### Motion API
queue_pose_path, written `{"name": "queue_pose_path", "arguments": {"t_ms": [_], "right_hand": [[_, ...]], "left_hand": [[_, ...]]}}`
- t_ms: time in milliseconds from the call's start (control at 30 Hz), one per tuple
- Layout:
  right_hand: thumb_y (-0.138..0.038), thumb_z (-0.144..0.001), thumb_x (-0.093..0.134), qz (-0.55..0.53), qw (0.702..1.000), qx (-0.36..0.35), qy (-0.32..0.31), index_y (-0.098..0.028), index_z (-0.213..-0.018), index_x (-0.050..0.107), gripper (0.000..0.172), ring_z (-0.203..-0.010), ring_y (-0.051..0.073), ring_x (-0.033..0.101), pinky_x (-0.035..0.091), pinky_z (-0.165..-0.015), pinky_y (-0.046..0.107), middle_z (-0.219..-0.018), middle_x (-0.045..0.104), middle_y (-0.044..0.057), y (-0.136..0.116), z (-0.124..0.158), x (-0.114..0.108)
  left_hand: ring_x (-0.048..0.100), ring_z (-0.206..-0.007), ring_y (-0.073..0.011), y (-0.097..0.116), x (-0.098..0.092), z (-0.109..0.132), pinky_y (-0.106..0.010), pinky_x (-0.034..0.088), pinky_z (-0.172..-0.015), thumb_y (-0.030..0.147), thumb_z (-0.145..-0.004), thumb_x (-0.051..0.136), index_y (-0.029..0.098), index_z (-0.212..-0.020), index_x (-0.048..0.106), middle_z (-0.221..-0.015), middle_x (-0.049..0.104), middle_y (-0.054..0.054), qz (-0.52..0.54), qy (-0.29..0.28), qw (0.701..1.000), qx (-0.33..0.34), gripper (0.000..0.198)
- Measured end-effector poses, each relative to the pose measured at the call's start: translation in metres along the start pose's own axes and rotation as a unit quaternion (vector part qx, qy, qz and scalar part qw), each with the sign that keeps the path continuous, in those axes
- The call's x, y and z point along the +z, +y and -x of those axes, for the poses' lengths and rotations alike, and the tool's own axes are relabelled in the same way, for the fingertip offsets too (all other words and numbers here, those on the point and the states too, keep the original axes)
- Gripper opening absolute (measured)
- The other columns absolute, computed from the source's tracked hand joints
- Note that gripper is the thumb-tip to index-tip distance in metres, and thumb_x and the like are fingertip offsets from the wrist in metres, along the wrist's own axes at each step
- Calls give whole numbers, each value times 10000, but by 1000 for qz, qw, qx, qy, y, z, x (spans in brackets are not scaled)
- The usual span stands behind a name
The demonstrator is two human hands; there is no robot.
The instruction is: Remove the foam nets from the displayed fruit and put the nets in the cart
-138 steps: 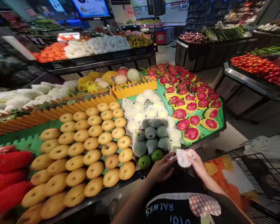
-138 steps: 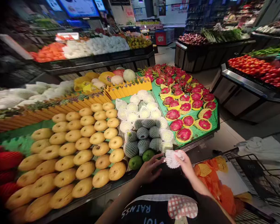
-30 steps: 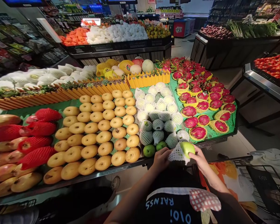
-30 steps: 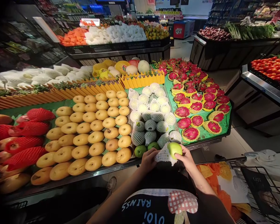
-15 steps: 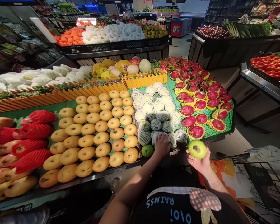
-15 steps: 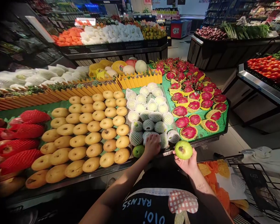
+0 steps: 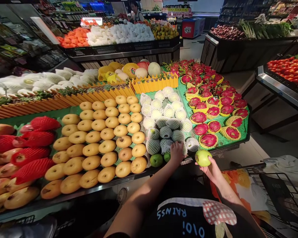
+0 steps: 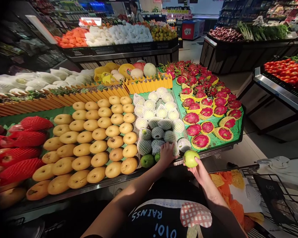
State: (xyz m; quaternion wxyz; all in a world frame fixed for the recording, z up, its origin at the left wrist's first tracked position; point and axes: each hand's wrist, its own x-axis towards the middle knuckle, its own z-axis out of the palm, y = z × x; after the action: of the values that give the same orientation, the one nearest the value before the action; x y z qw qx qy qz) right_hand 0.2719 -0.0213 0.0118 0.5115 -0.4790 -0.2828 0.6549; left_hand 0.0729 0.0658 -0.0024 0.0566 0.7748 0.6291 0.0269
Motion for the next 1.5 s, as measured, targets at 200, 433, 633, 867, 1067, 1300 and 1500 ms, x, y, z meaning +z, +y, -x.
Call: {"name": "queue_pose_path", "arguments": {"t_ms": [200,433,633,867,1067,1300,1500], "right_hand": [[-569,-593,943,235,963,-78,104,-233,-1016,690,596,-859,261,726,598,-773,391,-929,777,41,21,-10,-1],[-511,-698,843,479,847,-213,90,-234,-1192,669,593,-1090,336,729,574,-950,479,-1233,764,122,29,-29,4],[-358,-737,783,555,798,-234,22,-242,-1306,611,606,-1125,330,721,588,-932,447,-1259,743,109,36,-48,35],[-237,-820,739,623,737,-257,-44,-203,-1485,562,688,-1346,338,624,568,-1078,445,-1515,603,168,57,-63,52],[-100,-888,578,650,687,-305,-113,-233,-1559,490,690,-1480,305,521,522,-1145,446,-1642,527,141,53,-82,52],[-291,-894,767,703,632,-304,-112,-143,-1303,675,445,-1264,409,592,495,-1054,540,-1161,754,200,33,-85,49],[-319,-887,778,702,633,-306,-114,-134,-1324,679,485,-1238,406,586,467,-1033,533,-1105,768,191,29,-82,45]], "left_hand": [[627,-1132,-393,3,4,-5,-494,444,-1014,422,-771,884,133,-1548,479,-1239,672,-220,8,-5,1000,-14,922],[620,-1223,-419,-36,-20,-31,-528,406,-1110,513,-702,917,185,-1540,537,-1315,679,-199,49,-3,997,61,977],[679,-1195,-379,-64,-33,-46,-491,452,-1105,542,-689,926,247,-1496,606,-1286,738,-129,114,-12,989,98,917],[728,-1137,-304,-85,-43,-63,-389,552,-998,513,-786,867,217,-1474,624,-1257,796,-75,203,-30,973,102,787],[736,-1118,-304,-88,-43,-62,-425,577,-978,408,-741,894,275,-1417,670,-1205,811,-63,297,-21,952,76,725],[732,-1148,-301,-88,-43,-62,-426,573,-1024,393,-727,890,263,-1376,691,-1230,807,-58,332,-29,940,68,692],[726,-1107,-298,-87,-44,-59,-408,573,-995,383,-728,905,209,-1355,694,-1193,807,-67,354,-24,933,68,684]]}}
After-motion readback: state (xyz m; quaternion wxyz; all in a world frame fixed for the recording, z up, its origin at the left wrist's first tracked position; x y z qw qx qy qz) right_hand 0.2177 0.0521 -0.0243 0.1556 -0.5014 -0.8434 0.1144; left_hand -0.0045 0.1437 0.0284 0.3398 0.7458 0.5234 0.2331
